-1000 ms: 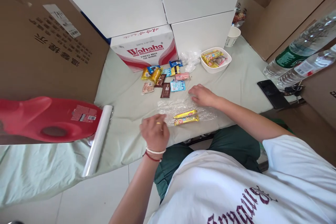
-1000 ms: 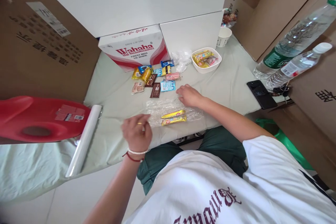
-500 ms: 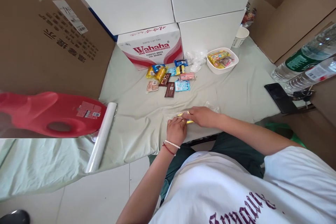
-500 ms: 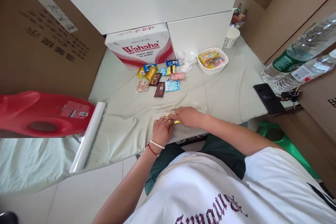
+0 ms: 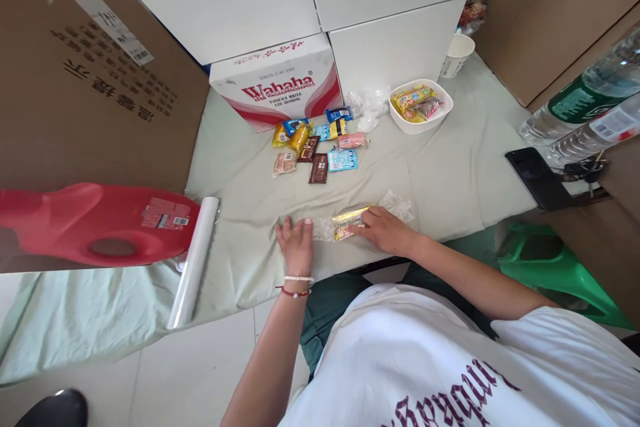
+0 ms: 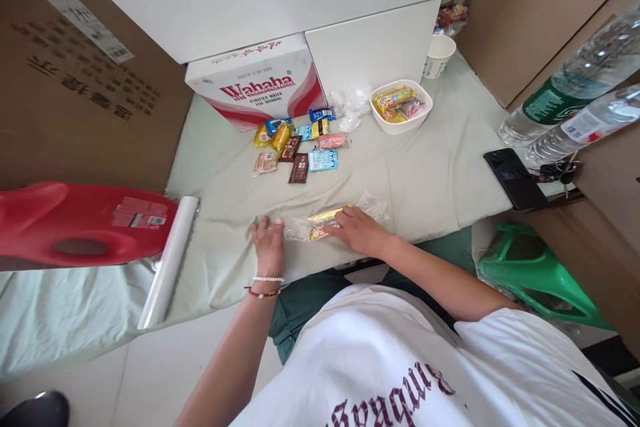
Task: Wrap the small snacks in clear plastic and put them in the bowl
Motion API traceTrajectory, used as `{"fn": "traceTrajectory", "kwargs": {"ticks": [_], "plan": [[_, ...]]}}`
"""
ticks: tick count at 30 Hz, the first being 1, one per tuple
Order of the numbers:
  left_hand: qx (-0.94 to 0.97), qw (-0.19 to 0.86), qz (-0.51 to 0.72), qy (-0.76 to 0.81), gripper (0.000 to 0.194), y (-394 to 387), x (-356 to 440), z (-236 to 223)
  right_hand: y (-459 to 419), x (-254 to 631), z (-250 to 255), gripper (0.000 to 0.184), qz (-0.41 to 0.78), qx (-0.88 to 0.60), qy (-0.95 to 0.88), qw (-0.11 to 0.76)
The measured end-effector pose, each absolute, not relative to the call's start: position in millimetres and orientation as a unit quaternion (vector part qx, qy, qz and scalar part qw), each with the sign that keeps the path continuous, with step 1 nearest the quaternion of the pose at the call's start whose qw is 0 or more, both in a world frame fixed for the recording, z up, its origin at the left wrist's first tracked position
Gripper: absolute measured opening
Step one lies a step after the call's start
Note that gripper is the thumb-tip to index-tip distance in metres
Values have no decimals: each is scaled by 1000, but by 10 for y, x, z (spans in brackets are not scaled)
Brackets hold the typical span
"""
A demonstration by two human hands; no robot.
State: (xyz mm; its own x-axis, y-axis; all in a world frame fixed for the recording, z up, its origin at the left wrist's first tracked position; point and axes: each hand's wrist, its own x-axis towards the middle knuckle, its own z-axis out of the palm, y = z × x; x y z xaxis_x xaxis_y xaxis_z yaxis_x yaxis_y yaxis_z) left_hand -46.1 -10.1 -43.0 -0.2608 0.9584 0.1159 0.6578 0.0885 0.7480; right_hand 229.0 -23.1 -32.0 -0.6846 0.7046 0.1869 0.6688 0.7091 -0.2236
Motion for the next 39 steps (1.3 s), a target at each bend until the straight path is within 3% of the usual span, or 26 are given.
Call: {"fn": "traceTrajectory", "kwargs": {"ticks": [9, 13, 19, 22, 26, 30, 34, 39], "plan": [[527, 283, 408, 690, 16, -153, 125, -206, -260, 2272, -273, 40, 94, -389, -908, 127], [648, 221, 390, 616, 10, -340, 348, -162, -276, 2253, -284, 31, 114, -393, -899, 155], [802, 34, 250, 541, 43, -671, 532, -336, -179, 2418, -181, 25, 254, -366, -861, 246], [818, -10, 194, 542, 55, -741, 547, -392, -128, 2572, -112, 33, 244, -513, -764, 305], [822, -21, 166, 544, 56, -750, 563, -375, -149, 2700, -146, 35, 148, -665, -688, 249], [822, -14, 156, 548, 58, -748, 574, -349, -256, 2762, -213, 15, 152, -661, -693, 246], [820, 13, 174, 546, 56, -743, 563, -388, -282, 2770, -52, 15, 211, -643, -671, 302], [812, 63, 226, 535, 58, -735, 554, -481, -124, 2446, 246, 14, 242, -605, -715, 252]]}}
